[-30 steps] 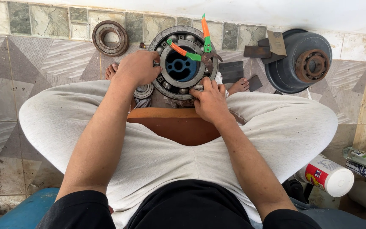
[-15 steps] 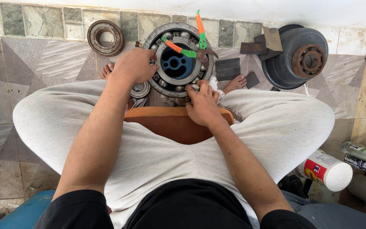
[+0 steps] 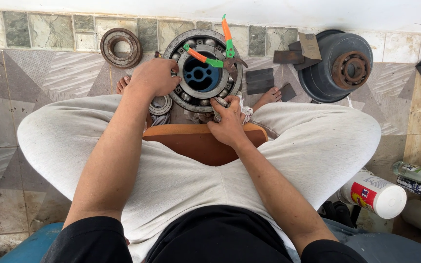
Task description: Cleaning a large ball bearing and other mechanical components using a cloth and small scraping tools
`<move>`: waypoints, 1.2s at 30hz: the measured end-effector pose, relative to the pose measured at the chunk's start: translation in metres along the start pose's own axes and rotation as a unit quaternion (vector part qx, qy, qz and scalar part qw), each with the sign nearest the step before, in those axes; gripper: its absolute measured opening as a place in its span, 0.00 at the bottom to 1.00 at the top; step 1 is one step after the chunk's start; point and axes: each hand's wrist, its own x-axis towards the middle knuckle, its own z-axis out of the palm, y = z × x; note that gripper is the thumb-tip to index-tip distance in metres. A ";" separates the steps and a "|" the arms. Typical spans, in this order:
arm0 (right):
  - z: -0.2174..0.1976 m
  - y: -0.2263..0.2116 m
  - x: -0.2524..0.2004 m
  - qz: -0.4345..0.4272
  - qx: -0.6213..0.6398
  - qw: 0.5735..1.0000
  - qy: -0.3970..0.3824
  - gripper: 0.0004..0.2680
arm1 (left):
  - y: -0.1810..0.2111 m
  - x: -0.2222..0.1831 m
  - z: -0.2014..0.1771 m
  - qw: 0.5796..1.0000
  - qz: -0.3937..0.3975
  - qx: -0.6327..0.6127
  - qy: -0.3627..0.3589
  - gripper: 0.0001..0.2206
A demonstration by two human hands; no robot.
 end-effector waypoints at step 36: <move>-0.011 0.015 0.023 -0.049 0.267 0.962 0.028 0.14 | -0.002 0.004 0.005 1.000 0.006 0.001 0.000 0.16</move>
